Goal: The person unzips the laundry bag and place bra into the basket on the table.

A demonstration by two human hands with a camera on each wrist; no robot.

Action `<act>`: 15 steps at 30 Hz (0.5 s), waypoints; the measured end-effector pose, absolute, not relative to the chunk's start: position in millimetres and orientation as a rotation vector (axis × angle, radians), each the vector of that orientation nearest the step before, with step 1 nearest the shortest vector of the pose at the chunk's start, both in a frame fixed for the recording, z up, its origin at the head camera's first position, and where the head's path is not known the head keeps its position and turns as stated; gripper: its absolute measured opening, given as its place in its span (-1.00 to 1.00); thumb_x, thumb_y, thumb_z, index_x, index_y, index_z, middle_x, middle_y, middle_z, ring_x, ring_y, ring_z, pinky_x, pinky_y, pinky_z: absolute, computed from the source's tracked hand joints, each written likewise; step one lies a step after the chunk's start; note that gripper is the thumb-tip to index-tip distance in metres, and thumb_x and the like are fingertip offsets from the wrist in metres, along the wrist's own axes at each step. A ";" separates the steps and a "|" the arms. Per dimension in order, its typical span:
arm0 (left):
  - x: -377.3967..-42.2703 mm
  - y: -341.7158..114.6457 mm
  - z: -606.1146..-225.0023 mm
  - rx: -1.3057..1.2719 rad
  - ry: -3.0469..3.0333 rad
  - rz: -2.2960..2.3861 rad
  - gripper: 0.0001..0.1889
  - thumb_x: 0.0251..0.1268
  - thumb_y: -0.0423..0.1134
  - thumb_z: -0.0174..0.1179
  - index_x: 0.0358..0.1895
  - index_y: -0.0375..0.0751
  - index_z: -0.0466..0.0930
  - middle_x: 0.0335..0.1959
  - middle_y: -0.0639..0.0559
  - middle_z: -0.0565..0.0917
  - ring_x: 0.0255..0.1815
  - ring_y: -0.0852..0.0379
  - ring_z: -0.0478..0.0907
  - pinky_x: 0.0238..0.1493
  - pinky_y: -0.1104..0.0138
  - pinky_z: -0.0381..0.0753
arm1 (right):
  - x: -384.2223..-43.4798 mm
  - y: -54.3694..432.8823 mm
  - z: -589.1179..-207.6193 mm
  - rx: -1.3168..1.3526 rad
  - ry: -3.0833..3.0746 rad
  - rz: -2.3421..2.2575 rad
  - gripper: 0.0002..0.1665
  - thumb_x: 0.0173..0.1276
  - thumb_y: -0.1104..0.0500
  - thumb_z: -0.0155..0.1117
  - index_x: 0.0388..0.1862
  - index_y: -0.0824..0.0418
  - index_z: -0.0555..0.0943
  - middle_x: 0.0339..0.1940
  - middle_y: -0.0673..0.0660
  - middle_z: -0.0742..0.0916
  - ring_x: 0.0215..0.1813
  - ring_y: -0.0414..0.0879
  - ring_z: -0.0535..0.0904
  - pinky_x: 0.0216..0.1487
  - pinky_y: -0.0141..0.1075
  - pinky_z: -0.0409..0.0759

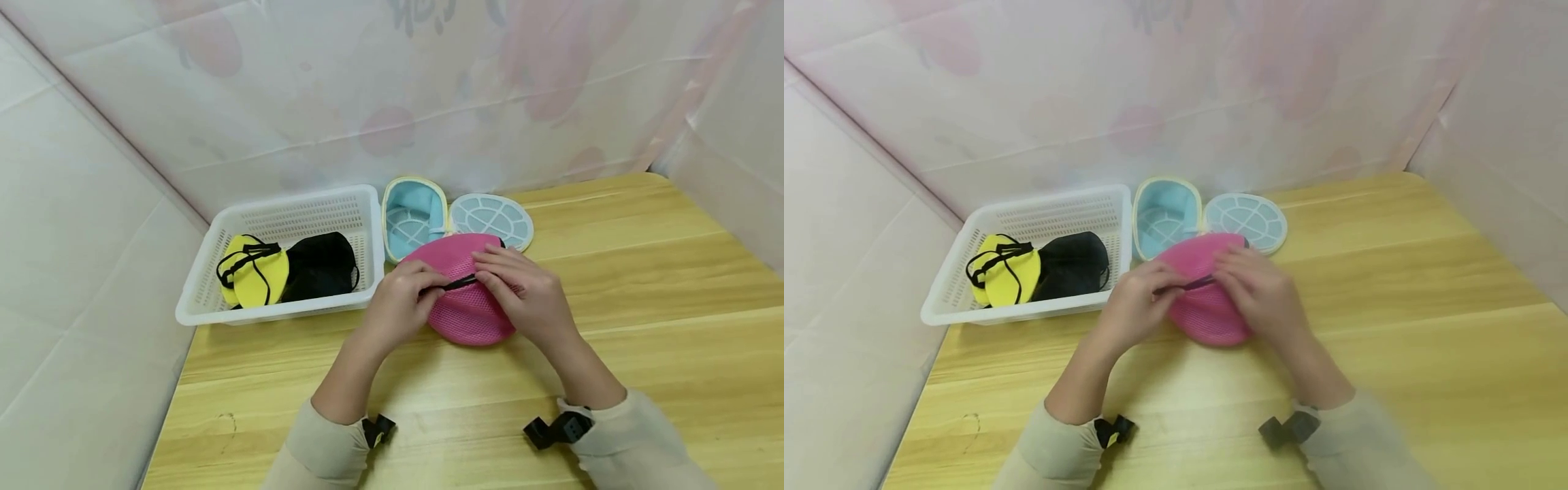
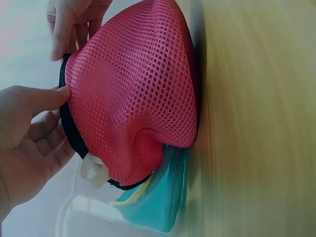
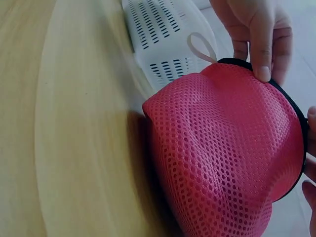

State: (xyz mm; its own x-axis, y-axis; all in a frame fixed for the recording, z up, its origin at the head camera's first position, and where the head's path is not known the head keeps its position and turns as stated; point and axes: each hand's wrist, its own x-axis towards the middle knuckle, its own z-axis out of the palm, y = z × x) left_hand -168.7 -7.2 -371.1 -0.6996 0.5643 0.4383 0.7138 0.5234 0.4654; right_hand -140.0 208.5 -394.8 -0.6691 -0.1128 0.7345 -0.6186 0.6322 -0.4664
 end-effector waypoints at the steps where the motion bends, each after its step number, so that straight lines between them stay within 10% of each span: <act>1: -168.2 -6.8 -371.2 -1.080 -2.538 -0.928 -0.84 0.25 -0.29 0.35 -0.12 -0.11 0.77 -0.19 0.09 0.67 -0.11 0.20 0.59 -0.05 0.41 0.61 | -140.4 207.3 -395.8 0.584 -2.167 0.941 -0.65 0.12 0.40 0.46 -0.06 0.26 0.76 -0.04 0.13 0.79 0.15 0.06 0.66 0.40 -0.33 0.38; 9: -163.8 4.1 -376.3 -1.136 -2.465 -0.828 -0.82 0.26 -0.22 0.35 -0.11 -0.15 0.77 -0.21 0.10 0.68 -0.11 0.20 0.58 -0.04 0.44 0.59 | -139.1 192.4 -400.1 0.710 -2.154 0.898 -0.67 0.12 0.35 0.46 -0.09 0.33 0.75 -0.11 0.17 0.80 0.07 0.09 0.63 0.32 -0.47 0.41; 15: -165.6 3.4 -376.9 -1.117 -2.433 -0.853 -0.87 0.23 -0.27 0.37 -0.18 -0.15 0.79 -0.26 0.09 0.70 -0.16 0.20 0.60 -0.08 0.44 0.61 | -136.3 190.3 -400.3 0.650 -2.161 0.868 -0.71 0.13 0.37 0.43 -0.11 0.32 0.76 -0.13 0.18 0.80 0.05 0.08 0.66 0.42 -0.18 0.37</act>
State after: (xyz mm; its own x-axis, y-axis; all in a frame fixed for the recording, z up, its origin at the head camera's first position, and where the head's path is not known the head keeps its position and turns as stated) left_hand -165.6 3.4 -376.9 -0.6379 0.5704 0.5173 0.7686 0.5135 0.3816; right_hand -136.3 190.3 -400.3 -0.6228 -0.1823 0.7608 -0.6581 0.6480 -0.3835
